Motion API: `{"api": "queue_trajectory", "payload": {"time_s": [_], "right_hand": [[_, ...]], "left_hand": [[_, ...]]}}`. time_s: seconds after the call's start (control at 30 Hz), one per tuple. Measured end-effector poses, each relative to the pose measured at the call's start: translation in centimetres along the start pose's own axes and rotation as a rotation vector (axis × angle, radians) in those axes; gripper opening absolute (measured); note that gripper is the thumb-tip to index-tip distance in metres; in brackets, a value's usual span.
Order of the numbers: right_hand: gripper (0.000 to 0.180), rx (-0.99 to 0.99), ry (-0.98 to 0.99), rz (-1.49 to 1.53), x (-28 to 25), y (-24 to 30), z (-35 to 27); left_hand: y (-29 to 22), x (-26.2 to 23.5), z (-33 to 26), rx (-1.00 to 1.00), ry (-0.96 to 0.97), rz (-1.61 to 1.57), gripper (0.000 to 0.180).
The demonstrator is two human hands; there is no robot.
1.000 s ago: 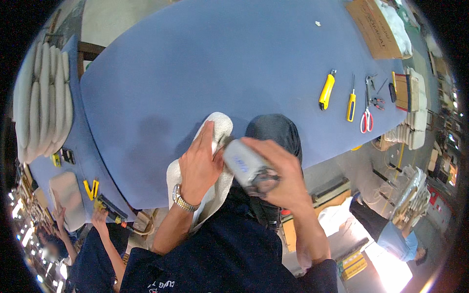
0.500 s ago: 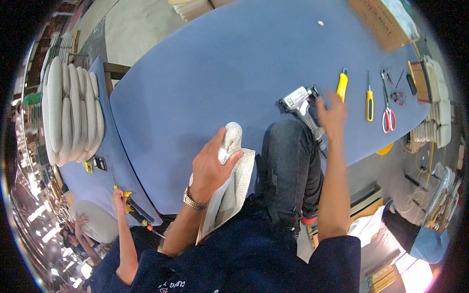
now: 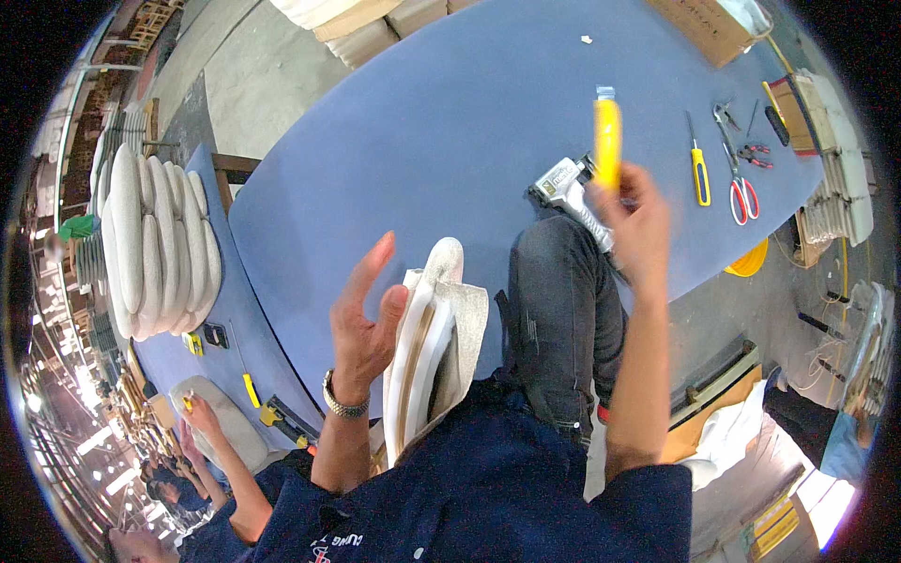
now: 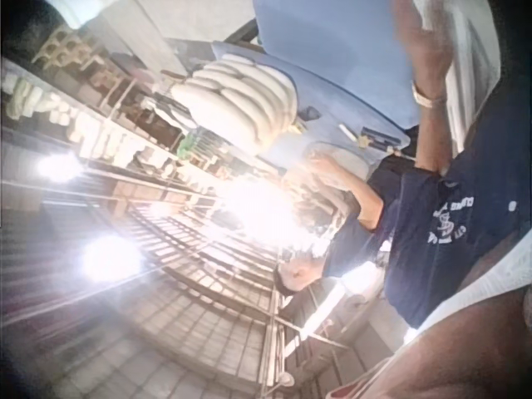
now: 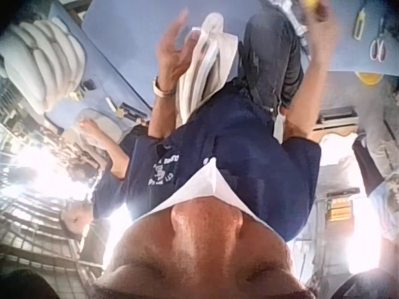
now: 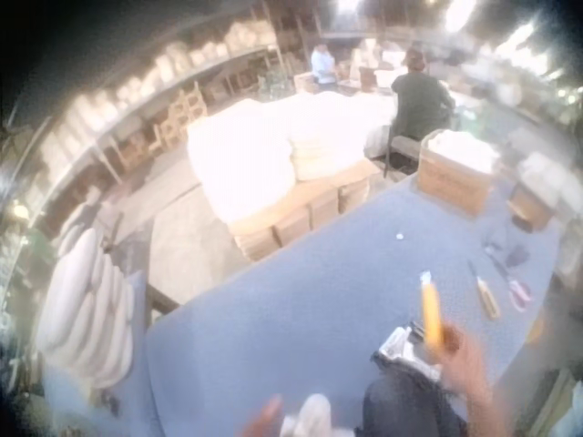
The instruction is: The person assembles a cushion by folding fabric over a foam insert, trimming excess fabric with a utility knife, and securing the edges with a staple gun. The person repeats this process on multiple cushions at a workbench.
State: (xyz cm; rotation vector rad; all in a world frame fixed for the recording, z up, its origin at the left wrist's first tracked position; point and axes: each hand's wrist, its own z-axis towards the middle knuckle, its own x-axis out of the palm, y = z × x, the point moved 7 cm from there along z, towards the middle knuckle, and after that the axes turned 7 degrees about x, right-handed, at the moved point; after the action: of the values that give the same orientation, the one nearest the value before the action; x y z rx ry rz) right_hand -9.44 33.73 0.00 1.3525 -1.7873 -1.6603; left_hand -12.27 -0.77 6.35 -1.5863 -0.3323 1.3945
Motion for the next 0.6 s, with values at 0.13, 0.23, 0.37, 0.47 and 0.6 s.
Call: {"api": "queue_trajectory", "payload": {"time_s": [0.13, 0.23, 0.37, 0.47, 0.6], "right_hand": [[0.049, -0.329, 0.291, -0.072, 8.2, 9.2, -12.2], [0.053, -0.410, 0.374, -0.072, 12.1, 10.4, -16.0], [0.042, -0.252, 0.267, -0.091, 11.4, 6.6, -15.1], [0.027, -0.072, 0.257, -0.179, 12.4, 4.4, -14.9], [0.021, -0.188, 0.183, -0.158, 13.9, 2.3, -14.8]], "left_hand": [[-3.0, 1.2, 0.7, -0.018, 0.011, -0.418, 0.056], [-3.2, 1.5, 0.1, -0.165, -0.118, -0.641, 0.049], [-0.5, -1.8, -2.7, -0.272, -0.385, -0.564, 0.043], [0.8, -3.0, -4.5, -0.328, -0.101, -0.198, 0.041], [0.1, -2.3, -5.6, -0.328, 0.046, -0.135, 0.041]]}}
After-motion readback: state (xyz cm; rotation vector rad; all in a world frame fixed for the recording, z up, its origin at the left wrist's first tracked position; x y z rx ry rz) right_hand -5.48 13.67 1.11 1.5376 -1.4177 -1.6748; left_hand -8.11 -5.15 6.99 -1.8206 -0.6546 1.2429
